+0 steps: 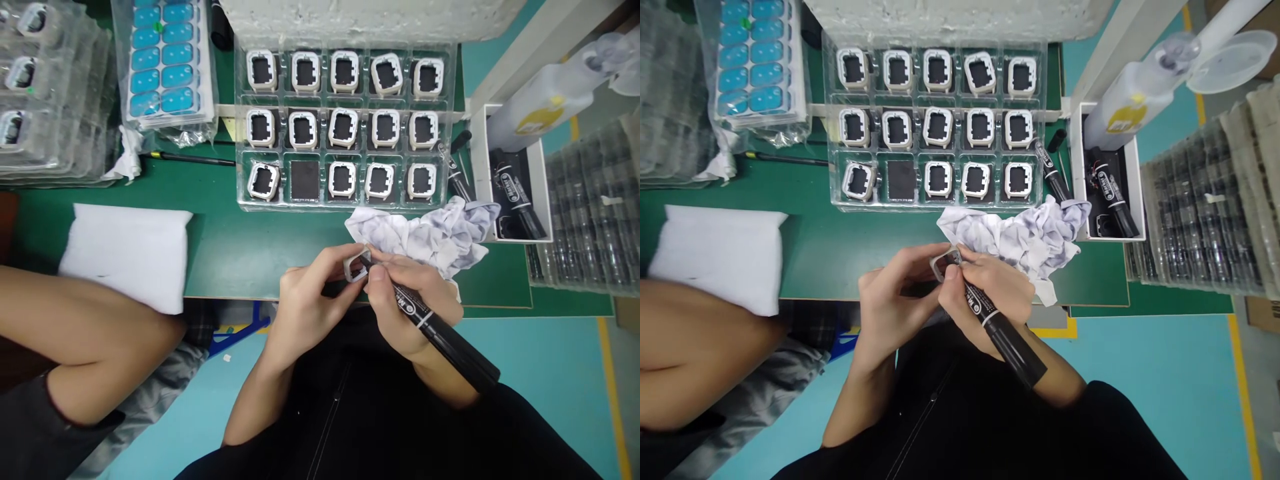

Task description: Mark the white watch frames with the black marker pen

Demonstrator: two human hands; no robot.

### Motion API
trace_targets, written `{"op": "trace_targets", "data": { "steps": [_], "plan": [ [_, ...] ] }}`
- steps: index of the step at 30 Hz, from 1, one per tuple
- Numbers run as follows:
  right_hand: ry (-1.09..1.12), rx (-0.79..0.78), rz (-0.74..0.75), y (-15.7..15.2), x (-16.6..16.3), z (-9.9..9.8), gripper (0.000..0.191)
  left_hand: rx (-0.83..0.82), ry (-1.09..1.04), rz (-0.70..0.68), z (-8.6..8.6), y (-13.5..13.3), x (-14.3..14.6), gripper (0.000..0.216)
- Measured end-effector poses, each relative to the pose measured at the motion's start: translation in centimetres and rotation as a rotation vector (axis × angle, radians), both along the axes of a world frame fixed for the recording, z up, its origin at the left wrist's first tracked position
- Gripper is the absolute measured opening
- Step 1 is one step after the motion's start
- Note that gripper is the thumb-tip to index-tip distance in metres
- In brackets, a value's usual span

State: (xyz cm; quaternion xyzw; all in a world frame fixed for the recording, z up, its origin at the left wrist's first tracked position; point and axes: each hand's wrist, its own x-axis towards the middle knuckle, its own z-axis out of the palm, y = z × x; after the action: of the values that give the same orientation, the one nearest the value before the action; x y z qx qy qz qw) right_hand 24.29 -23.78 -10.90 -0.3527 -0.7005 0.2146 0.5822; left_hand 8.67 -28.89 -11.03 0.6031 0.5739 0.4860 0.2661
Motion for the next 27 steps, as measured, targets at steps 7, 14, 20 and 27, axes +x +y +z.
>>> {"op": "trace_targets", "data": {
  "steps": [7,14,20,27],
  "plan": [
    [0.003,-0.063,0.001,0.0,0.1,0.2,0.022,-0.058,-0.057,0.012,0.2,0.1,-0.1,0.039],
    [0.046,-0.191,0.018,-0.5,0.6,-0.4,0.015,-0.224,-0.301,-0.018,0.6,0.8,-0.7,0.048],
    [0.083,-0.191,0.024,-0.5,0.7,-0.6,0.015,-0.329,-0.415,-0.016,1.0,1.0,-0.9,0.055],
    [0.178,-0.248,0.074,-0.5,0.7,-0.9,0.014,-0.322,-0.444,-0.028,0.6,0.9,-0.9,0.057]
  ]
}}
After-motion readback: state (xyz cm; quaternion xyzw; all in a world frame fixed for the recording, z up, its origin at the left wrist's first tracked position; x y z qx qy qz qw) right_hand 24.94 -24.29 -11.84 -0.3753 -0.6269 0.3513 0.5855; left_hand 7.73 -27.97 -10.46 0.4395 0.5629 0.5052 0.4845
